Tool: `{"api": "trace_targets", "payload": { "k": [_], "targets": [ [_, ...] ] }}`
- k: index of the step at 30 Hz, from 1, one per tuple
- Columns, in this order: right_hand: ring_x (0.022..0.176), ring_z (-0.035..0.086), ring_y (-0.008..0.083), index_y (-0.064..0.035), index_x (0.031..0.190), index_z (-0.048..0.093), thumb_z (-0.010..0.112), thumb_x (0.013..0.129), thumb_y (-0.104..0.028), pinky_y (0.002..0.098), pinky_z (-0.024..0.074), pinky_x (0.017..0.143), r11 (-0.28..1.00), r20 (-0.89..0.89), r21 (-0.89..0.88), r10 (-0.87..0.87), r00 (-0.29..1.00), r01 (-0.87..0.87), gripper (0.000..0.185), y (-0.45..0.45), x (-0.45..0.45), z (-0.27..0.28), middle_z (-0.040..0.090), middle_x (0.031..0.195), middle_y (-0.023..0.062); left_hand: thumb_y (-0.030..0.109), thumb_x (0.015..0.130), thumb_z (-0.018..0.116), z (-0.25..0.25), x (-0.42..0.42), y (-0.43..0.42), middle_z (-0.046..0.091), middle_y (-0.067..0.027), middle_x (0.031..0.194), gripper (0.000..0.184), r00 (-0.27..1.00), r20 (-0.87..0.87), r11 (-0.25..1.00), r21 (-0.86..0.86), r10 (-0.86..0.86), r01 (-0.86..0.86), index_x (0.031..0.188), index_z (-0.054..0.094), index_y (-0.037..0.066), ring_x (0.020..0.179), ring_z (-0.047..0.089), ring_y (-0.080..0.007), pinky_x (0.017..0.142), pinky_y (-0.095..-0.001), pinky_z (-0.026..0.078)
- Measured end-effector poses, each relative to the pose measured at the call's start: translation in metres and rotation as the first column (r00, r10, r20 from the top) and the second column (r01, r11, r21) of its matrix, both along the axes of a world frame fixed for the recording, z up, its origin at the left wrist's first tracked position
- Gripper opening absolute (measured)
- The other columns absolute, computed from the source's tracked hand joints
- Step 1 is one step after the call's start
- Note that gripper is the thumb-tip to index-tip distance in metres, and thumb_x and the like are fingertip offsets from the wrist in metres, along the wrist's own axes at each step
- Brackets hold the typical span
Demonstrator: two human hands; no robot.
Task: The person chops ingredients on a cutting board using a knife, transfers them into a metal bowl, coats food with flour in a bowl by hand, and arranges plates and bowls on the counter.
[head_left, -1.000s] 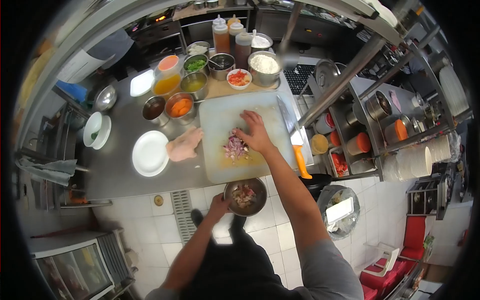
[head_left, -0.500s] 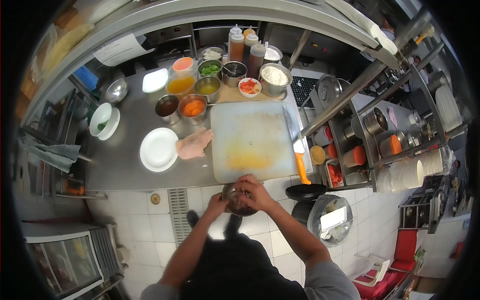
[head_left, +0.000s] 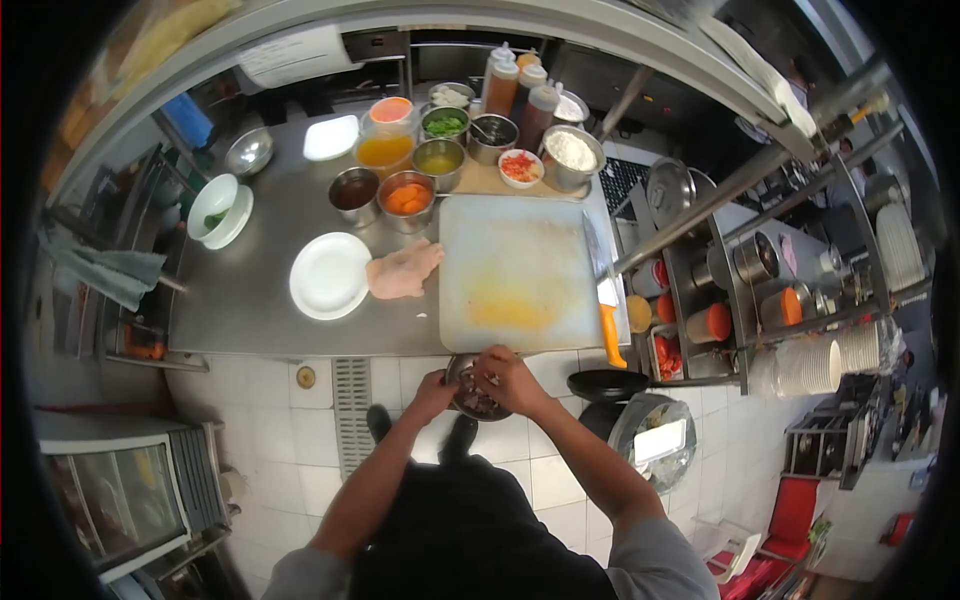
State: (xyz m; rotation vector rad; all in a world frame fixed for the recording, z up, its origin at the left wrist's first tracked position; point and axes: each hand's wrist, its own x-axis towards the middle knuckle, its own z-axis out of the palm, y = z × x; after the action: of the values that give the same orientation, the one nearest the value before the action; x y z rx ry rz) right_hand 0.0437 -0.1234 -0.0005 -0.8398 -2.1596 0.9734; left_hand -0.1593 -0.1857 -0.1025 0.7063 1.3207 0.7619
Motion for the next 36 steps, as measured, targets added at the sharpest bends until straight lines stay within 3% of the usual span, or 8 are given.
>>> {"api": "trace_targets", "payload": {
  "k": [4, 6, 14, 19, 24, 29, 32, 36],
  "targets": [
    [0.1, 0.061, 0.0355, -0.0034, 0.099, 0.069, 0.072, 0.08, -0.003, 0.046, 0.0505, 0.088, 0.931, 0.068, -0.195, -0.301, 0.951, 0.309, 0.019, 0.057, -0.023, 0.017, 0.065, 0.101, 0.0162, 0.013, 0.094, 0.064, 0.007, -0.014, -0.013, 0.072, -0.0138, 0.098, 0.03, 1.0, 0.023, 1.0, 0.015, 0.0, -0.001, 0.118, 0.064, -0.006, 0.083, 0.073, -0.0212, 0.071, -0.036, 0.064],
    [0.104, 0.06, 0.0374, -0.0038, 0.096, 0.069, 0.073, 0.08, -0.006, 0.0469, 0.0493, 0.09, 0.89, 0.063, 0.213, -0.423, 0.904, 0.402, 0.017, 0.102, -0.044, 0.015, 0.066, 0.102, 0.0163, 0.017, 0.095, 0.064, 0.012, -0.017, -0.016, 0.072, -0.0148, 0.097, 0.032, 0.998, 0.064, 1.0, -0.004, 0.029, -0.029, 0.117, 0.064, -0.007, 0.081, 0.073, -0.0214, 0.068, -0.0354, 0.064],
    [0.098, 0.06, 0.0383, -0.0044, 0.089, 0.065, 0.067, 0.081, -0.004, 0.0477, 0.0491, 0.091, 0.978, 0.2, -0.022, 0.208, 0.957, -0.208, 0.009, 0.027, -0.056, 0.025, 0.064, 0.093, 0.0158, 0.015, 0.092, 0.069, 0.031, -0.043, -0.025, 0.072, -0.0154, 0.099, 0.034, 0.998, 0.046, 0.999, 0.026, 0.04, -0.042, 0.116, 0.064, -0.008, 0.083, 0.074, -0.0234, 0.07, -0.0361, 0.066],
    [0.104, 0.059, 0.032, -0.0067, 0.096, 0.07, 0.066, 0.081, -0.008, 0.0419, 0.0464, 0.092, 0.89, 0.391, 0.44, -0.074, 0.918, -0.116, 0.016, 0.085, -0.12, 0.008, 0.065, 0.101, 0.0127, 0.012, 0.091, 0.067, 0.026, -0.059, -0.031, 0.071, -0.0139, 0.106, 0.038, 0.997, 0.066, 0.998, -0.061, 0.029, -0.025, 0.125, 0.06, -0.004, 0.088, 0.073, -0.0235, 0.076, -0.037, 0.064],
    [0.107, 0.06, 0.0254, -0.0148, 0.092, 0.071, 0.069, 0.077, -0.016, 0.0385, 0.043, 0.092, 0.825, 0.723, 0.437, -0.086, 0.685, -0.358, 0.015, 0.026, -0.12, -0.001, 0.065, 0.103, 0.0119, 0.014, 0.088, 0.07, 0.017, -0.084, -0.039, 0.07, -0.0136, 0.105, 0.041, 0.996, 0.077, 0.996, -0.084, 0.05, -0.043, 0.123, 0.061, -0.005, 0.088, 0.072, -0.0235, 0.077, -0.0378, 0.064],
    [0.09, 0.065, 0.0284, -0.0074, 0.091, 0.069, 0.071, 0.08, -0.008, 0.042, 0.0496, 0.084, 0.99, 0.397, 0.043, 0.105, 0.912, -0.133, 0.01, -0.017, -0.075, 0.025, 0.067, 0.092, 0.0108, 0.018, 0.088, 0.072, 0.057, -0.131, -0.063, 0.072, -0.0145, 0.101, 0.039, 0.989, -0.143, 0.995, -0.09, -0.042, 0.03, 0.119, 0.065, -0.005, 0.085, 0.073, -0.0227, 0.07, -0.0359, 0.063],
    [0.074, 0.066, 0.0288, -0.003, 0.094, 0.069, 0.071, 0.086, -0.004, 0.0395, 0.0542, 0.068, 0.978, 0.194, -0.177, -0.077, 0.978, 0.112, 0.008, -0.042, -0.074, 0.05, 0.066, 0.09, 0.013, 0.016, 0.085, 0.072, 0.057, -0.172, -0.09, 0.072, -0.0125, 0.09, 0.033, 0.983, -0.184, 0.999, -0.042, 0.008, -0.016, 0.111, 0.069, -0.004, 0.074, 0.069, -0.0171, 0.061, -0.0306, 0.056],
    [0.072, 0.067, 0.0291, -0.0043, 0.099, 0.07, 0.072, 0.087, -0.007, 0.0396, 0.0559, 0.067, 0.986, 0.135, -0.165, 0.039, 0.99, -0.016, 0.013, -0.071, -0.12, 0.069, 0.066, 0.091, 0.0115, 0.013, 0.087, 0.068, 0.122, -0.211, -0.094, 0.072, -0.0111, 0.087, 0.028, 0.926, -0.373, 0.989, 0.108, -0.055, 0.102, 0.107, 0.07, -0.006, 0.078, 0.066, -0.0149, 0.07, -0.0303, 0.053]
  ]
}}
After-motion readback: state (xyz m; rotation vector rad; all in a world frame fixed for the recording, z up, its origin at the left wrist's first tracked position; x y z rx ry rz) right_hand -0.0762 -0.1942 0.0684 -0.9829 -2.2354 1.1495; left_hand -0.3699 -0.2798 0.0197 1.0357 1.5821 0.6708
